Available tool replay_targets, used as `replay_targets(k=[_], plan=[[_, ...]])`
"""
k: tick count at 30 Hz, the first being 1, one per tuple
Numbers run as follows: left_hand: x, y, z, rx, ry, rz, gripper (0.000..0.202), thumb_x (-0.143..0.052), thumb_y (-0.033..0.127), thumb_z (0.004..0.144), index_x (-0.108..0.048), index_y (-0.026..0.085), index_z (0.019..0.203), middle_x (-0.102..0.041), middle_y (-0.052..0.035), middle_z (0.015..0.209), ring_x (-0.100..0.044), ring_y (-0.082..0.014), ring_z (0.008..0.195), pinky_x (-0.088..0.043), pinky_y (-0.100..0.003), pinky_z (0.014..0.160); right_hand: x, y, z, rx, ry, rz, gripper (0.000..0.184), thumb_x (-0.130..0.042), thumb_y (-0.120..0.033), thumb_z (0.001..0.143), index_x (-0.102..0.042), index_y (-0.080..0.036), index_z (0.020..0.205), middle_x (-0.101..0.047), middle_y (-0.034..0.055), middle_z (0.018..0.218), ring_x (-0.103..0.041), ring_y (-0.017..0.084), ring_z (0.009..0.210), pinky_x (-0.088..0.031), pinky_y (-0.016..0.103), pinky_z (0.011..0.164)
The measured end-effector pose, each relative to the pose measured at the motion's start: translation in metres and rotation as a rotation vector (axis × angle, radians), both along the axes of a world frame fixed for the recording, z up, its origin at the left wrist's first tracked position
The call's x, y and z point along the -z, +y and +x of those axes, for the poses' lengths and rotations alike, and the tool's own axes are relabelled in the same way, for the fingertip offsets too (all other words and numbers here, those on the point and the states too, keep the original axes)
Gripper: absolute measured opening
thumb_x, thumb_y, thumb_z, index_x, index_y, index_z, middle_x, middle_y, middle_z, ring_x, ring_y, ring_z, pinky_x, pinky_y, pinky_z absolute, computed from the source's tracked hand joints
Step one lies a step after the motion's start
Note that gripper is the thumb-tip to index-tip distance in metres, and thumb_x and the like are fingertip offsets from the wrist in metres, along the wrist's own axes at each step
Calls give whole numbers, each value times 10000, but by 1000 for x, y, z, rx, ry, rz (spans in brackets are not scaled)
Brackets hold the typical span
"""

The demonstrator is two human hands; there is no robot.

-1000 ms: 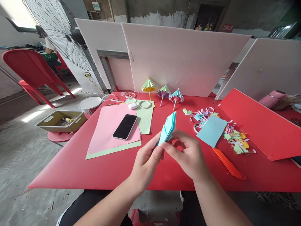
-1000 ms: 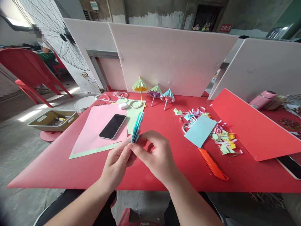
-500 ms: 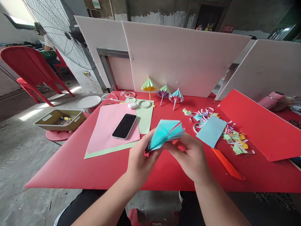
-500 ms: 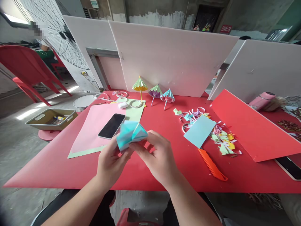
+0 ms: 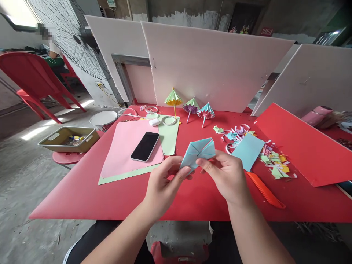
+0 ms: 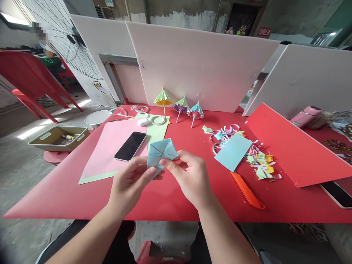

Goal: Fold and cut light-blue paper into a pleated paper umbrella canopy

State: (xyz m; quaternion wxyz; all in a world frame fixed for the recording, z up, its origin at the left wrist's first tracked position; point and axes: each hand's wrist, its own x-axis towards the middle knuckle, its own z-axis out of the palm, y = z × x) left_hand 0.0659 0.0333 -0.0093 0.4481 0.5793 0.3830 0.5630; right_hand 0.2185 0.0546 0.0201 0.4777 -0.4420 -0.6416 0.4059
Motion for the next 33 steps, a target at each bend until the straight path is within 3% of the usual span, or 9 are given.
replay_targets(k=[4,10,13,17,19,23,25,30,33], plan=[[4,3,-3,-26,38,-18,98,-510,264,881,-564,184,861,-627,3,793,-637,-121,707,-544,-259,666,1,4,0,-37,-7,-65,139,-668,-331,739,-662,-193,730,-651,-10,694,-581,117,636,-499,235,618],[13,9,-6,-17,279,-93,199,-514,349,864,-510,179,760,-624,-17,719,-605,-147,673,-458,-244,583,12,17,4,-47,19,-88,151,-667,-338,733,-650,-187,737,-629,-12,686,-566,116,635,-490,247,623],[13,13,-4,-4,404,-164,208,-482,375,872,-535,199,970,-605,3,668,-572,-136,597,-404,-223,506,26,28,8,-39,-9,-86,193,-671,-369,721,-631,-180,704,-605,-16,657,-547,104,607,-476,229,582],[17,20,-3,22,715,-191,482,-443,391,890,-290,287,1336,-548,62,578,-519,-122,487,-364,-202,448,50,45,15,-150,21,-292,200,-653,-372,727,-631,-179,775,-595,-19,633,-551,99,542,-492,236,538],[25,24,-3,2,950,-104,481,-428,395,897,-288,307,1349,-573,49,618,-527,-128,497,-363,-205,444,64,52,19,-215,18,-400,215,-665,-362,714,-633,-176,817,-604,-13,664,-568,101,555,-513,250,568],[52,26,-2,-219,1252,338,243,-421,273,901,-562,212,1089,-626,-84,981,-589,-212,775,-409,-261,524,92,59,21,-208,-70,-499,181,-641,-334,725,-598,-163,768,-618,3,701,-596,124,573,-515,255,544],[64,25,2,-160,1284,520,203,-420,157,876,-598,178,970,-617,-103,1011,-576,-230,835,-444,-301,611,103,59,18,-198,-134,-547,162,-619,-318,735,-557,-168,740,-596,-9,646,-603,134,562,-502,243,513],[80,20,11,39,1404,557,288,-377,-31,774,-589,163,785,-622,-52,777,-567,-173,647,-432,-280,549,101,54,6,-100,-611,-413,163,-603,-342,736,-538,-195,764,-563,-29,638,-584,134,572,-424,216,491],[83,19,14,20,1467,573,350,-373,-84,726,-600,154,848,-608,-46,755,-571,-180,647,-400,-263,488,87,51,11,29,-772,-333,372,-619,-396,735,-546,-210,1049,-609,28,736,-600,217,726,-408,271,552]])
